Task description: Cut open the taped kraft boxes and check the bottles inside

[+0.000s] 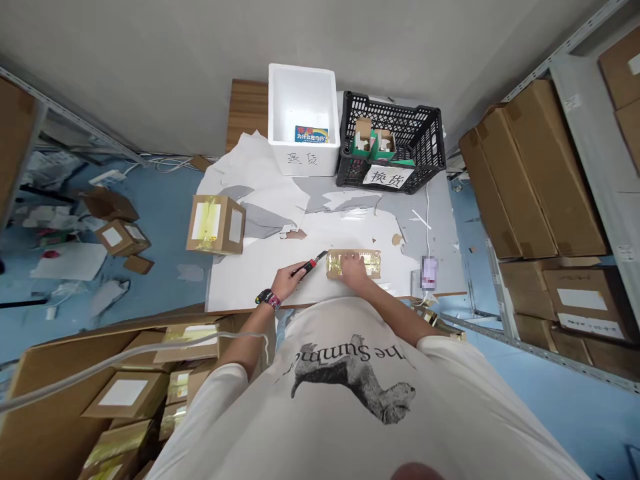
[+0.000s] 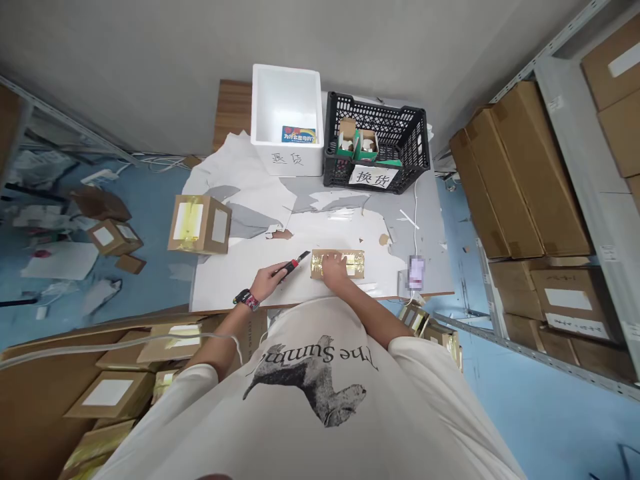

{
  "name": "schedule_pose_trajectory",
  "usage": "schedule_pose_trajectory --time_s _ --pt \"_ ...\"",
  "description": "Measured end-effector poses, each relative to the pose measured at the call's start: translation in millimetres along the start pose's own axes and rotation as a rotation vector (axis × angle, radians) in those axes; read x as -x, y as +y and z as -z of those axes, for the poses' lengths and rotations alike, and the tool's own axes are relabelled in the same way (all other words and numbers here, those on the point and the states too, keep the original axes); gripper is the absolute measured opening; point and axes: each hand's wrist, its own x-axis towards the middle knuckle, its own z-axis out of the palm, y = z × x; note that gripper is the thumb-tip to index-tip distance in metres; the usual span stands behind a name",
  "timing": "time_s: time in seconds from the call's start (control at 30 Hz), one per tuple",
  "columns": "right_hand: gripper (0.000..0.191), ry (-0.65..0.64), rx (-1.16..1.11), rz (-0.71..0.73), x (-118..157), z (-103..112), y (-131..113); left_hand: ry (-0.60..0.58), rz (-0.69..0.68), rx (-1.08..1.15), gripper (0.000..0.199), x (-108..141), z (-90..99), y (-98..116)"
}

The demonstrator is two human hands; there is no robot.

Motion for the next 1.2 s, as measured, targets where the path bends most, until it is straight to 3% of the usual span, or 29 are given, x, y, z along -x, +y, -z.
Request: schedule_pose_trajectory --time_s 0.13,0.33,0.5,0.63,0.93,1.07,1.2 --pt "0.062 0.049 -0.007 -0.052 -3 -9 -8 -0.092 -0.099 -0.114 0.054 -9 10.1 -1" --pt "0.064 0.082 -0.064 0.014 -2 -18 8 -0.088 -0.193 -0.133 0.048 -22 15.4 -2" --pt "0.044 0.116 -0.103 0.056 12 -19 18 -0.110 -0.209 -0.124 0.047 -25 16.8 -6" --pt "0.041 0.143 -0.163 0.041 21 -17 17 -0.155 -0.248 -0.179 0.044 -26 18.1 -13" --pt "0.026 0.049 -0.318 -0.075 18 0 11 -0.175 -0.329 -0.394 0.045 -44 9.4 -20" --pt "0.018 0.087 -0.310 -0.007 22 -3 14 -0.207 -0.366 -0.487 0.047 -52 12.3 -18" --pt "0.016 0.122 -0.297 0.051 23 -6 17 -0.327 -0.396 -0.371 0.043 -51 8.7 -13"
